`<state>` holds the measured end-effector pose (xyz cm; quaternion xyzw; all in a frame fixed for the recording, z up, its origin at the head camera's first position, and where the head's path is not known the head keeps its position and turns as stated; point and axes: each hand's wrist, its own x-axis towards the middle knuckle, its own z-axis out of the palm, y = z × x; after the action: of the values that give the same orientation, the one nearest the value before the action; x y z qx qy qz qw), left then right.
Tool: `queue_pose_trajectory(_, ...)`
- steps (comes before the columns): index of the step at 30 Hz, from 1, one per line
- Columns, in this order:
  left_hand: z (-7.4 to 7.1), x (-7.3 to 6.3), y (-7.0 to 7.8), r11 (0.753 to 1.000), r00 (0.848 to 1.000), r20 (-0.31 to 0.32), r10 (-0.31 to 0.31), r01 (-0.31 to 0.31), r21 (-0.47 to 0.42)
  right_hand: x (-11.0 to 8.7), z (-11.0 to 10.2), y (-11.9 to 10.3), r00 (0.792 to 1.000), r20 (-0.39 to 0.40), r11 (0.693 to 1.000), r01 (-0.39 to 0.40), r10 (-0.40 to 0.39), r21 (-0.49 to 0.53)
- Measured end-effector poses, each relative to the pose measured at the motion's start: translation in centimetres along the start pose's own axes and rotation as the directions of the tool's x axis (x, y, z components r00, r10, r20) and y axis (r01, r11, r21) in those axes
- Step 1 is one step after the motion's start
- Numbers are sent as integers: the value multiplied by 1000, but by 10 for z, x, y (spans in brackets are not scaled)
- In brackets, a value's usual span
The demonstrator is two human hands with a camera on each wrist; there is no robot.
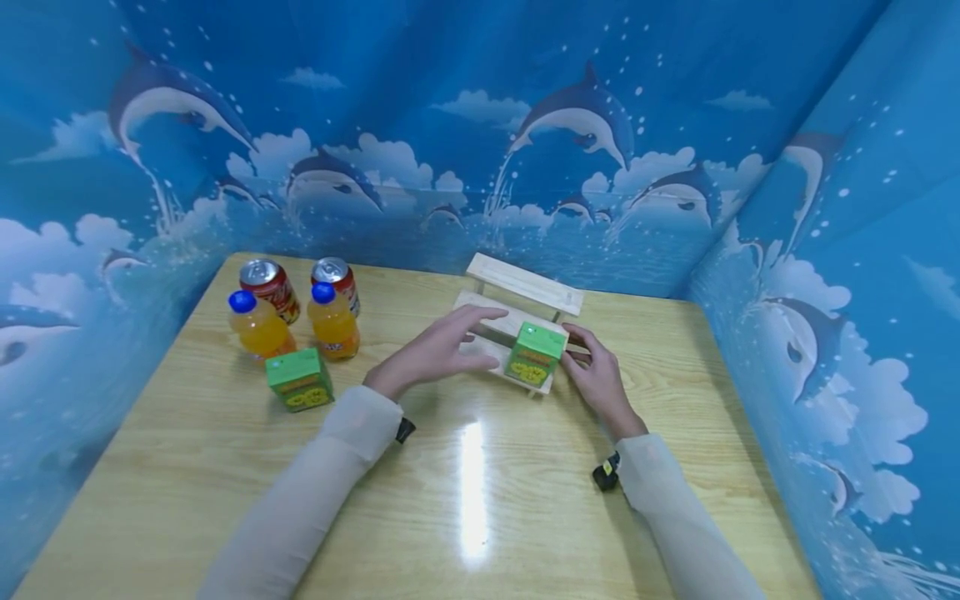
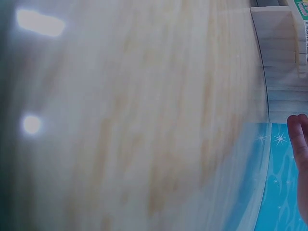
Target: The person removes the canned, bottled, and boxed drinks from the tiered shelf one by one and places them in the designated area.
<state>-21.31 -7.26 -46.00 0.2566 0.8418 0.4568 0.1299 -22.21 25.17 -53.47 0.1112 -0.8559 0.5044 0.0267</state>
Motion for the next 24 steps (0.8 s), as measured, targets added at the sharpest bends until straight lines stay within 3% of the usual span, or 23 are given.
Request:
queue_pose_trajectory(16, 28, 25, 8, 996, 996, 20, 85, -84, -20, 0, -1, -2, 1000, 6, 1000, -8, 8, 14)
queue_pose_trajectory(24, 38, 34, 14, 997, 997, 28, 73, -73, 8, 1, 0, -2, 1000, 13, 1000, -1, 1, -6)
